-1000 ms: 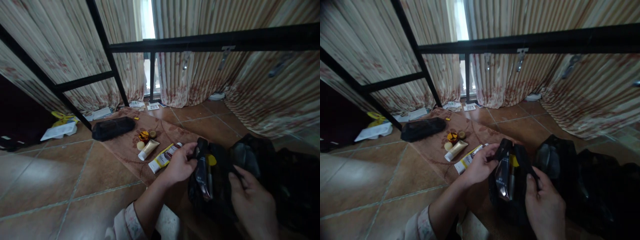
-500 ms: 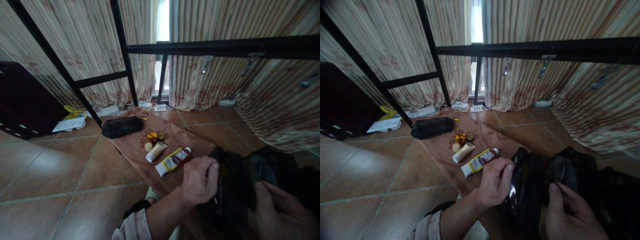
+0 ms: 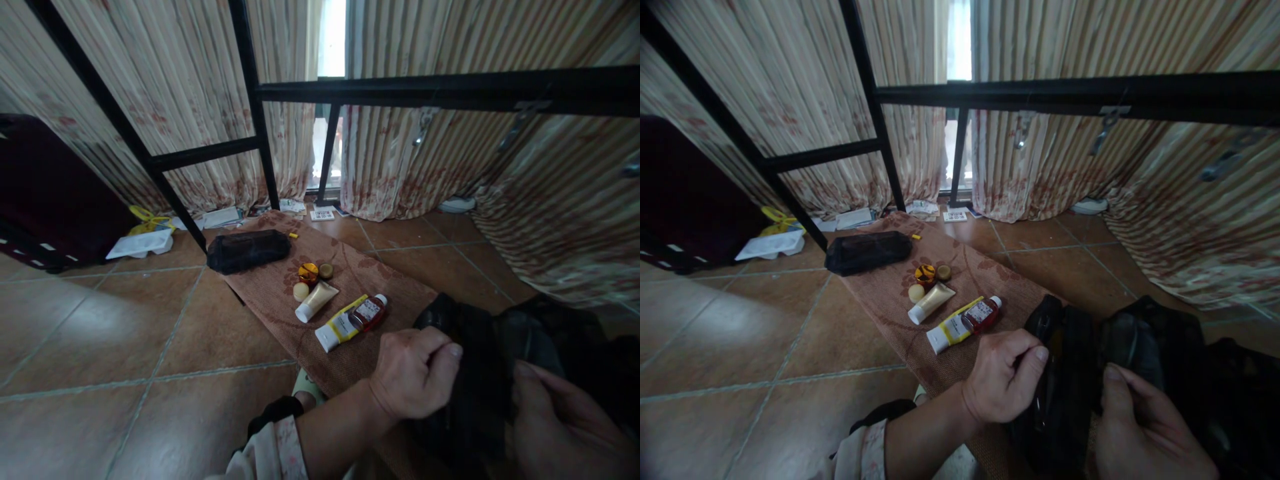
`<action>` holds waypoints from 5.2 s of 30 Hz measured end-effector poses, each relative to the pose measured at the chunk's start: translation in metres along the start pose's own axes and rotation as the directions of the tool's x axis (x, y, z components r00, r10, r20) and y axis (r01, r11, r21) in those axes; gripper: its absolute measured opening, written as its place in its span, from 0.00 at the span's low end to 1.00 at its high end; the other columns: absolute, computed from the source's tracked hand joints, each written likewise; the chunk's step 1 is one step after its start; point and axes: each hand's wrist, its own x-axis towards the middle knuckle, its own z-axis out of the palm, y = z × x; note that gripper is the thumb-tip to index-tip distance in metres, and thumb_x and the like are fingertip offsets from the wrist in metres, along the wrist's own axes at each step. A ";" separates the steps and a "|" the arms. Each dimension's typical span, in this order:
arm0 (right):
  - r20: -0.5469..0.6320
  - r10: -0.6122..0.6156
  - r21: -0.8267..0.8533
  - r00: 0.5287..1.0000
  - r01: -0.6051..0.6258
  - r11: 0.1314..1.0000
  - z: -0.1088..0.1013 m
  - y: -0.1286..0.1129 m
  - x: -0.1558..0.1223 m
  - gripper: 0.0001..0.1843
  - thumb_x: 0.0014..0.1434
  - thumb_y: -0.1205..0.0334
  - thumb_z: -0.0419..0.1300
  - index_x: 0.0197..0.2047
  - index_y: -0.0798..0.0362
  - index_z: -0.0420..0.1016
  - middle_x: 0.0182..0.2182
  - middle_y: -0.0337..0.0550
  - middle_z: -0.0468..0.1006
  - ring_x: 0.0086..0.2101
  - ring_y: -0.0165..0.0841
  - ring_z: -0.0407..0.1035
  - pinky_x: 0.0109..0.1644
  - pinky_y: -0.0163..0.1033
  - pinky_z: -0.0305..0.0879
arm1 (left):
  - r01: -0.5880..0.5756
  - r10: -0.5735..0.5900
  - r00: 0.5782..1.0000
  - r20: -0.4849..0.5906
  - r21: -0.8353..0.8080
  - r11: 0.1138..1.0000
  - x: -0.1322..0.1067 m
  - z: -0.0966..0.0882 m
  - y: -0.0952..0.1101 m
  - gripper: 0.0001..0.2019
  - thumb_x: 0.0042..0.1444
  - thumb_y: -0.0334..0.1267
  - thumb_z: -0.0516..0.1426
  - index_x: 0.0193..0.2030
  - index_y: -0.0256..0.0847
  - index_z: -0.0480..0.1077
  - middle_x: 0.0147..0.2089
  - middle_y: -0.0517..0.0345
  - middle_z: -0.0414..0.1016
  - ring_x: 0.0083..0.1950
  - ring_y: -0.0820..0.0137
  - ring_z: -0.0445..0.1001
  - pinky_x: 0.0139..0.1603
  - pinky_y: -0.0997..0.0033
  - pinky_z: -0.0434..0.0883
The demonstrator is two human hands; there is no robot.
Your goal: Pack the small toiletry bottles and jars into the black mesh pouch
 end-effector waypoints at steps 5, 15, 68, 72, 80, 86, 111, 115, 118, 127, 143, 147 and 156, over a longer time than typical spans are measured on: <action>-0.016 0.122 -0.050 0.992 -0.123 0.991 0.001 -0.009 -0.003 0.19 0.50 0.46 0.59 0.39 0.49 0.76 0.40 0.52 0.79 0.43 0.53 0.73 0.50 0.56 0.66 | 0.090 -0.090 0.996 0.028 0.002 0.996 0.001 -0.002 -0.002 0.13 0.65 0.40 0.46 0.30 0.41 0.65 0.25 0.62 0.68 0.26 0.76 0.69 0.30 0.77 0.65; 0.013 0.205 -0.045 0.979 -0.204 0.978 -0.001 -0.019 -0.005 0.20 0.50 0.48 0.59 0.40 0.52 0.77 0.38 0.51 0.79 0.41 0.51 0.73 0.49 0.54 0.66 | 0.194 -0.193 0.980 0.044 -0.014 0.981 0.006 -0.005 -0.007 0.14 0.65 0.40 0.47 0.30 0.41 0.65 0.26 0.63 0.68 0.27 0.76 0.69 0.30 0.77 0.65; 0.189 -0.022 -0.093 0.982 0.040 0.995 0.005 0.017 0.010 0.39 0.43 0.35 0.66 0.54 0.49 0.74 0.42 0.47 0.79 0.34 0.39 0.73 0.35 0.43 0.68 | 0.474 -0.670 0.731 0.126 -0.800 0.367 0.039 -0.109 -0.059 0.19 0.51 0.37 0.51 0.49 0.35 0.69 0.30 0.59 0.73 0.22 0.75 0.69 0.24 0.76 0.68; 0.231 0.004 0.032 0.973 -0.012 0.999 0.008 0.025 0.013 0.33 0.47 0.44 0.66 0.54 0.50 0.74 0.41 0.47 0.81 0.34 0.38 0.75 0.36 0.42 0.71 | 0.552 -0.566 0.752 0.337 -0.792 0.262 0.038 -0.083 -0.041 0.24 0.53 0.36 0.51 0.57 0.35 0.67 0.29 0.57 0.74 0.24 0.72 0.72 0.29 0.72 0.72; 0.230 0.038 0.115 0.972 -0.066 0.991 0.006 0.028 0.019 0.25 0.51 0.52 0.61 0.52 0.51 0.75 0.38 0.48 0.82 0.33 0.40 0.77 0.36 0.43 0.72 | 0.600 -0.436 0.763 0.477 -0.774 0.203 0.039 -0.053 -0.031 0.26 0.54 0.37 0.56 0.61 0.40 0.65 0.40 0.53 0.77 0.31 0.74 0.73 0.37 0.73 0.74; 0.218 0.036 0.099 0.975 -0.059 0.993 0.003 0.027 0.019 0.23 0.53 0.55 0.58 0.52 0.50 0.74 0.37 0.47 0.81 0.34 0.40 0.77 0.38 0.44 0.72 | 0.566 -0.412 0.804 0.428 -0.763 0.312 0.037 -0.048 -0.027 0.22 0.52 0.39 0.62 0.55 0.41 0.70 0.43 0.55 0.76 0.37 0.72 0.75 0.40 0.72 0.74; 0.192 -0.036 -0.017 0.981 0.040 0.999 0.000 0.017 0.018 0.18 0.56 0.58 0.54 0.47 0.53 0.75 0.39 0.49 0.82 0.41 0.40 0.77 0.44 0.43 0.70 | 0.385 -0.180 0.916 0.360 -0.657 0.648 0.033 -0.031 -0.024 0.24 0.47 0.30 0.67 0.53 0.46 0.74 0.47 0.59 0.77 0.46 0.71 0.73 0.50 0.72 0.68; 0.169 -0.055 -0.077 0.984 0.068 0.995 -0.003 0.017 0.018 0.19 0.57 0.62 0.54 0.51 0.51 0.73 0.40 0.46 0.81 0.37 0.38 0.76 0.42 0.43 0.70 | 0.426 -0.206 0.898 0.388 -0.658 0.620 0.033 -0.033 -0.026 0.23 0.50 0.33 0.66 0.55 0.46 0.72 0.44 0.59 0.76 0.44 0.72 0.73 0.47 0.73 0.68; 0.122 -0.201 -0.157 0.972 0.219 0.963 -0.005 0.016 0.018 0.20 0.55 0.68 0.53 0.50 0.49 0.74 0.44 0.43 0.79 0.42 0.37 0.75 0.47 0.43 0.69 | 0.421 -0.189 0.898 0.398 -0.650 0.632 0.032 -0.031 -0.027 0.24 0.51 0.35 0.66 0.56 0.46 0.72 0.47 0.57 0.76 0.47 0.69 0.73 0.50 0.70 0.68; 0.573 -0.083 -0.442 0.815 0.393 0.806 0.006 0.019 0.027 0.22 0.59 0.72 0.50 0.46 0.47 0.80 0.54 0.47 0.71 0.54 0.40 0.66 0.57 0.43 0.63 | 0.373 -0.172 0.880 0.443 -0.418 0.828 0.030 -0.028 -0.022 0.22 0.53 0.39 0.65 0.55 0.43 0.72 0.56 0.51 0.74 0.57 0.60 0.70 0.60 0.61 0.64; 0.593 0.069 -0.410 0.802 0.227 0.883 0.034 0.042 0.055 0.31 0.56 0.72 0.56 0.63 0.52 0.66 0.53 0.48 0.77 0.53 0.37 0.70 0.55 0.36 0.63 | 0.397 -0.257 0.875 0.411 -0.304 0.866 0.031 -0.032 -0.026 0.21 0.54 0.41 0.64 0.55 0.43 0.70 0.52 0.55 0.75 0.52 0.65 0.73 0.54 0.67 0.70; 0.583 0.053 -0.368 0.811 0.205 0.907 0.032 0.042 0.056 0.24 0.56 0.70 0.58 0.57 0.51 0.73 0.50 0.46 0.79 0.50 0.36 0.73 0.54 0.36 0.65 | 0.398 -0.253 0.872 0.419 -0.307 0.864 0.030 -0.032 -0.028 0.21 0.54 0.40 0.64 0.55 0.45 0.70 0.51 0.56 0.75 0.52 0.66 0.73 0.54 0.67 0.70; 0.564 0.028 -0.319 0.826 0.186 0.929 0.030 0.047 0.054 0.17 0.56 0.71 0.57 0.47 0.50 0.80 0.47 0.42 0.81 0.49 0.34 0.73 0.56 0.36 0.64 | 0.424 -0.272 0.864 0.423 -0.320 0.848 0.029 -0.030 -0.031 0.22 0.53 0.39 0.64 0.55 0.44 0.69 0.56 0.54 0.73 0.54 0.64 0.72 0.55 0.66 0.69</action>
